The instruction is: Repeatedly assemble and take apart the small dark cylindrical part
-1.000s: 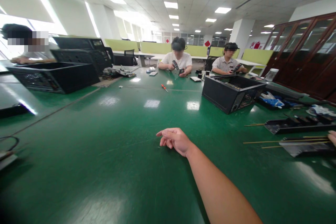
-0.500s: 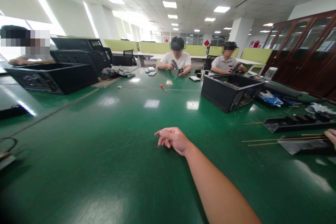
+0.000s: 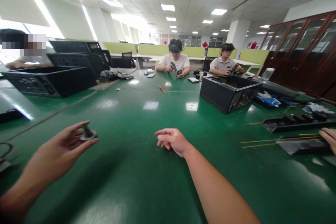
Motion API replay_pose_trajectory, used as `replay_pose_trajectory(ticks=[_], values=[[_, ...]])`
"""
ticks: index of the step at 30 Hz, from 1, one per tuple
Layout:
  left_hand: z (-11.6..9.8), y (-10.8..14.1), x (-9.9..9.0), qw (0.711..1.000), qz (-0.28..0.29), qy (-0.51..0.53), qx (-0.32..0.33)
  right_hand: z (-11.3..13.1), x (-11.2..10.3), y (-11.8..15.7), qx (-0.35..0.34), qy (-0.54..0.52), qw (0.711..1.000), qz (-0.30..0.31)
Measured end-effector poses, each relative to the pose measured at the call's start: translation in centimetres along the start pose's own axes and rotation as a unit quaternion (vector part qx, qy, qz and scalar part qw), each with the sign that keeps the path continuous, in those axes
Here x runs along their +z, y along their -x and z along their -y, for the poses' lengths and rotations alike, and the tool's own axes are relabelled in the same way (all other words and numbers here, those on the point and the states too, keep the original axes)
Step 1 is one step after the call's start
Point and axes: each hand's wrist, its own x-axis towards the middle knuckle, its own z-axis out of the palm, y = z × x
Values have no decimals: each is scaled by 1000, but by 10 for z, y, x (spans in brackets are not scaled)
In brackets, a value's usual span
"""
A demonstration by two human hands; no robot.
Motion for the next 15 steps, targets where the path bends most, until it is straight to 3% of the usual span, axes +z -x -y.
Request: replay_pose_trajectory(ticks=[3, 5, 7, 12, 15], values=[[-26, -2, 59, 987, 111, 103, 53, -2, -7, -2, -38, 62, 996, -56], [-38, 1, 92, 977, 160, 93, 108, -4, -10, -2, -68, 134, 986, -79], [-42, 5, 113, 967, 186, 66, 161, -5, -9, 0, -92, 204, 972, -77], [-30, 11, 119, 943, 197, 47, 265, -4, 8, 7, -123, 341, 931, -45], [-23, 11, 119, 938, 195, 57, 281, -3, 14, 9, -126, 397, 908, -49]])
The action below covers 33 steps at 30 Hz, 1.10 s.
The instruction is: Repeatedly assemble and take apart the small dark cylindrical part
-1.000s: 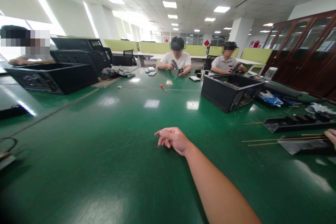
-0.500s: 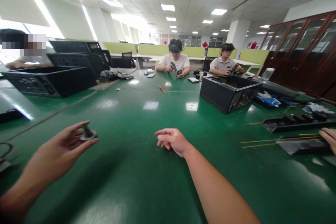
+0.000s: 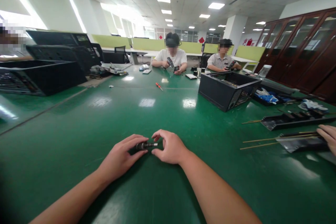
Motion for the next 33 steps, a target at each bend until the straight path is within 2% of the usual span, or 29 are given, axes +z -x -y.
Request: replay_pose_trajectory(ticks=[4, 9, 16, 33], values=[[3, 1, 6, 999, -36, -8, -31, 2, 0, 0, -11, 46, 999, -6], [-1, 0, 8, 999, -6, 21, -26, 3, 0, 0, -21, 49, 999, -4], [-2, -1, 6, 999, -14, 33, -11, 2, 1, 2, -7, 40, 999, 10], [8, -1, 8, 999, -24, 31, -5, 4, 2, 0, -20, 38, 999, -4]])
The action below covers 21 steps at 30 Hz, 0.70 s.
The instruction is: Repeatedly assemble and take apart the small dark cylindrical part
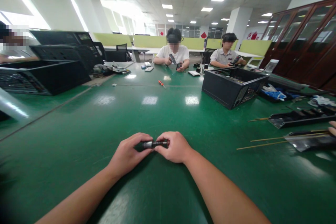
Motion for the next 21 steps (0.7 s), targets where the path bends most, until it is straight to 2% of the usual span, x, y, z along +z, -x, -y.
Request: replay_pose_trajectory(ticks=[21], values=[[-3, 4, 0, 1000, 6, -2, 13, 0, 3, 2, 20, -10, 1000, 12]])
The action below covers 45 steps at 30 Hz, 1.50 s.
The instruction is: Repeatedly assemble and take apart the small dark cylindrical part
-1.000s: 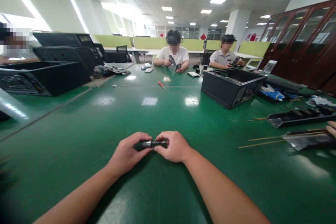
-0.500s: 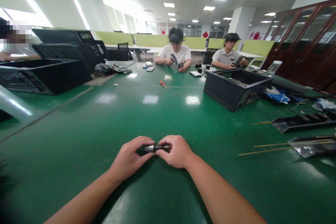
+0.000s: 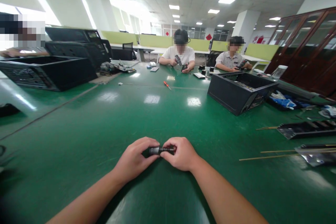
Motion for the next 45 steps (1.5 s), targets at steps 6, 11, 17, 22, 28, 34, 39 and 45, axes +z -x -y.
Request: replay_pose_trajectory(ticks=[6, 11, 17, 22, 28, 34, 39, 45], values=[[-3, 1, 1, 1000, 13, -11, -2, -1, 2, 1, -9, 19, 1000, -6], [-2, 0, 2, 1000, 13, -10, -15, -2, 2, 1, -7, 30, 1000, -6], [-1, 1, 1, 1000, 14, -13, -19, -2, 2, 1, -8, 35, 999, -8], [2, 2, 2, 1000, 10, -14, -19, -3, 2, 2, -7, 31, 999, -13], [1, 3, 3, 1000, 2, -20, -11, -3, 1, 1, -6, 27, 1000, -11], [2, 3, 2, 1000, 0, -27, -5, -3, 0, 1, 1, 24, 1000, -8], [4, 3, 2, 1000, 0, -30, -10, -4, 1, 1, 7, 21, 1000, -7], [3, 3, 1, 1000, -7, -28, -6, -4, 1, 2, 7, 17, 1000, -10]])
